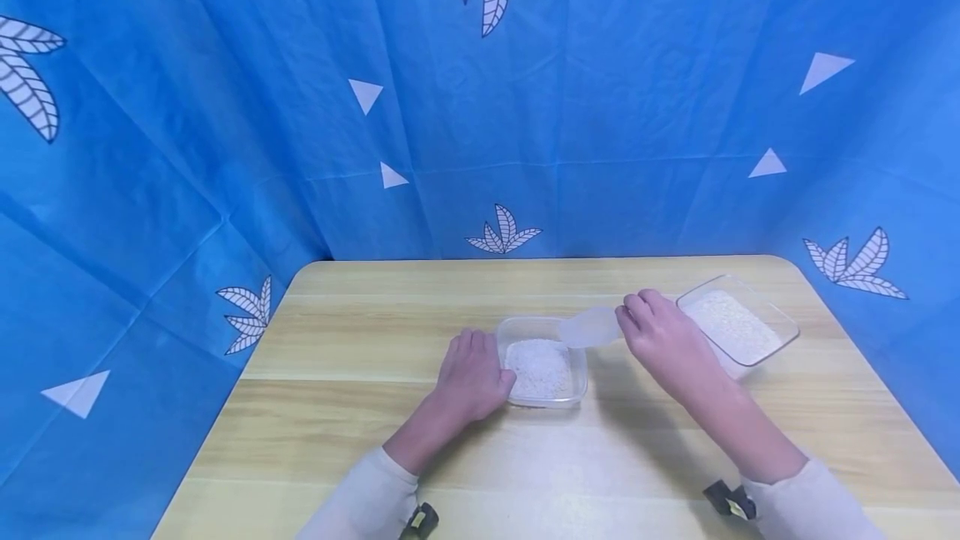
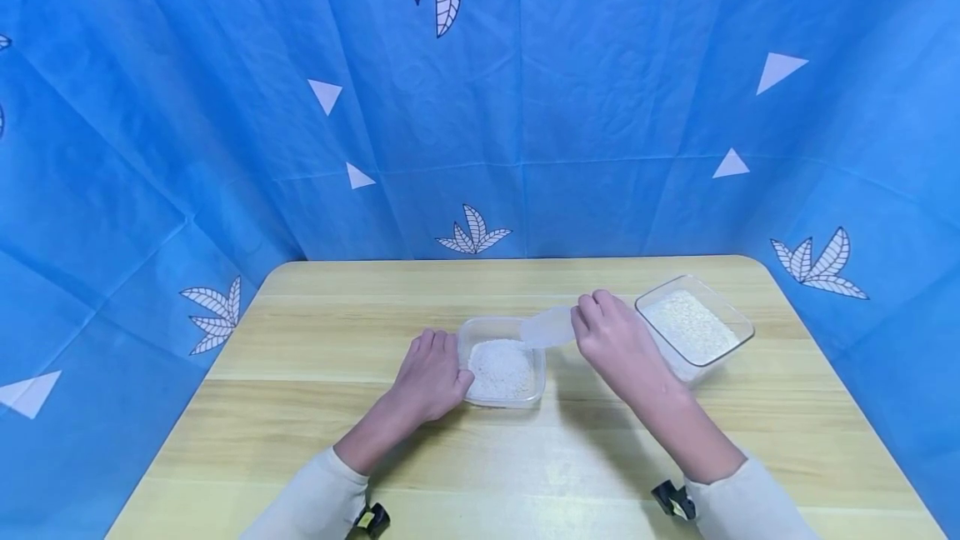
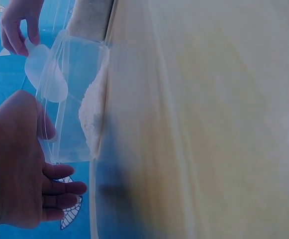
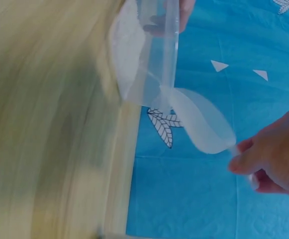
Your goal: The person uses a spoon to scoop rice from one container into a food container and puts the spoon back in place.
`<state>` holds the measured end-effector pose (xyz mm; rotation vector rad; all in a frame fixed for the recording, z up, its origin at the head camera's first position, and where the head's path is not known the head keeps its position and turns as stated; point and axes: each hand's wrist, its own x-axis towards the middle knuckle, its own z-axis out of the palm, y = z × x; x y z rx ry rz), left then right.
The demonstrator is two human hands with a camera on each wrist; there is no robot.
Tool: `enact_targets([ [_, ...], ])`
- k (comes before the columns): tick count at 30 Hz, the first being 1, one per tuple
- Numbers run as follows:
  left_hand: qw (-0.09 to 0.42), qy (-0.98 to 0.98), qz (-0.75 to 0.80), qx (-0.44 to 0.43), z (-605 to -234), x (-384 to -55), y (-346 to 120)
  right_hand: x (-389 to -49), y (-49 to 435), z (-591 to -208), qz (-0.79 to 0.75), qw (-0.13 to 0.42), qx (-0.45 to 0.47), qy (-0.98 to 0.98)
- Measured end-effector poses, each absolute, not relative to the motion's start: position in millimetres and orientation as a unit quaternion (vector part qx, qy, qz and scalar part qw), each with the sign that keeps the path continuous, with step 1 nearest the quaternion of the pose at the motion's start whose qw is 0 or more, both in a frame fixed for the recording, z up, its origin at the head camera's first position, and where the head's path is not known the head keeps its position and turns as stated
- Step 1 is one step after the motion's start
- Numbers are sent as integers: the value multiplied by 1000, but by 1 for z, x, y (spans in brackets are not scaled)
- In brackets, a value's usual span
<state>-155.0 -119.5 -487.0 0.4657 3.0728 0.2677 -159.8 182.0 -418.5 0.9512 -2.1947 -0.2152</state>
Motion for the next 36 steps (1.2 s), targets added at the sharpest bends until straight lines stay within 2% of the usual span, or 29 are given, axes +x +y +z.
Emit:
enact_targets([
  [3,9,985,86,151,-487,-155,-119,-161,182,-420,-80,390,388,-832],
  [7,4,985,80,153,-488,-156,-119,-162,184,-423,-68,401,399,-822],
  [26,9,986,81,148,-489,-156,-118,-150,214,-425,3,352,351,-868],
  [36,10,986,83,145,-488,-155,-118,-150,230,-419,46,355,346,-867],
])
